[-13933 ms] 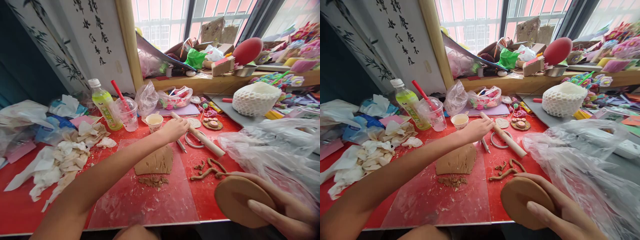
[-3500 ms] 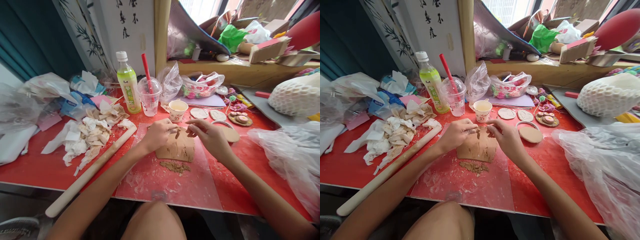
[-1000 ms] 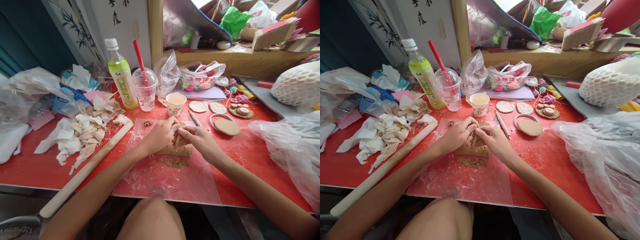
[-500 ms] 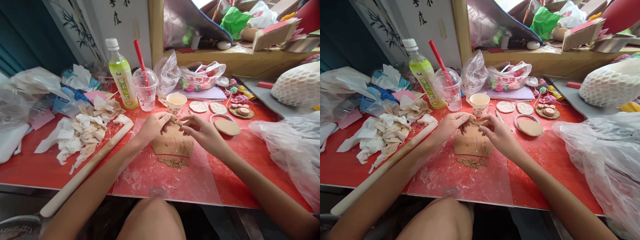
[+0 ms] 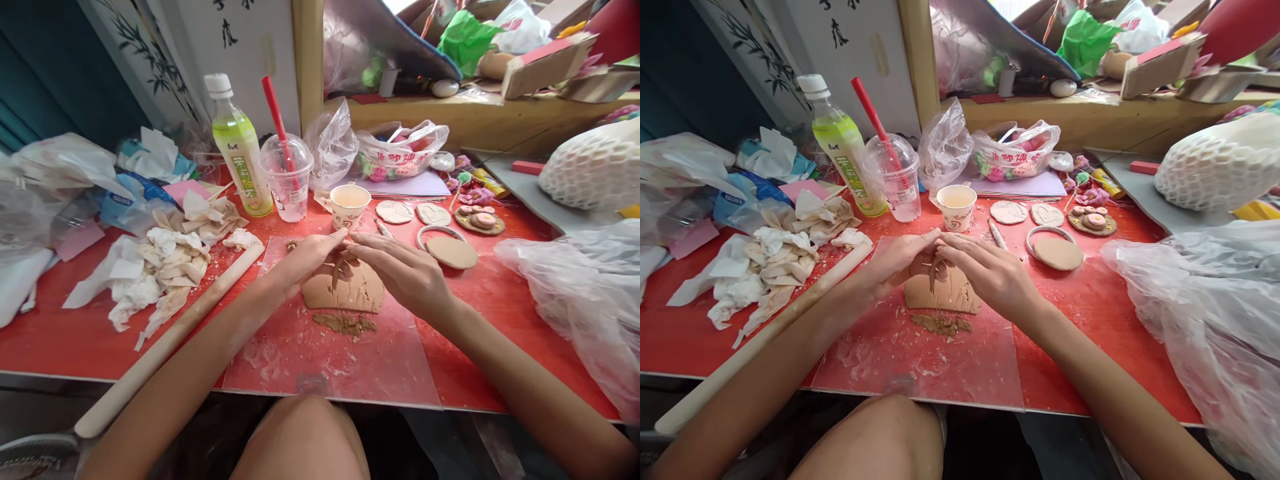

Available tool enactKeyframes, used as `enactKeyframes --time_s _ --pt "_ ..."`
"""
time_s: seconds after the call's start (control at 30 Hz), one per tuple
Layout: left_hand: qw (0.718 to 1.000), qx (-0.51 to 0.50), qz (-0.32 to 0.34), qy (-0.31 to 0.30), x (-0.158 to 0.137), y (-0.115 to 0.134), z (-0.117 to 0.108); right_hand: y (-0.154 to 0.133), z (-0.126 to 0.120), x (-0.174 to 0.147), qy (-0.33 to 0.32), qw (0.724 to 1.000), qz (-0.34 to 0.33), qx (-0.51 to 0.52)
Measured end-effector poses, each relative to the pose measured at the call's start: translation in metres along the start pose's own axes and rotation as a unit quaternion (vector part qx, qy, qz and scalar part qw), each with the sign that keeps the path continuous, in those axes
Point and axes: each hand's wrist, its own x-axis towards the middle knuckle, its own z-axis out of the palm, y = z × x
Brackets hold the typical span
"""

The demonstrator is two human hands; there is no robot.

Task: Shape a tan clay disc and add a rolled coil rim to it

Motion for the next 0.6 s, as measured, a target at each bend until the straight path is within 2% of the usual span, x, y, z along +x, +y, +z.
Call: enactKeyframes --time_s 0.13,0.27,0.37,0.47,0.6 --pt "0.999 0.013 0.027 -0.027 -0.002 -0.002 0.005 -0.001 0.0 0.002 0.034 0.998 0.045 -0.011" --pt "0.996 0.057 0.063 -0.005 -0.003 0.0 0.006 -0.004 -0.003 0.005 0.05 0.995 0.08 -0.034" --pt "0.996 0.062 0.069 0.01 -0.003 0.001 0.005 -0.007 -0.003 0.005 0.056 0.988 0.14 -0.021" --pt "0.997 0.048 0.063 0.017 -0.003 0.001 0.002 -0.011 -0.004 0.005 0.08 0.974 0.2 0.074" --pt "0.993 0.075 0.085 0.029 -0.002 0.001 0.002 -0.011 -0.005 0.009 0.154 0.934 0.217 0.237"
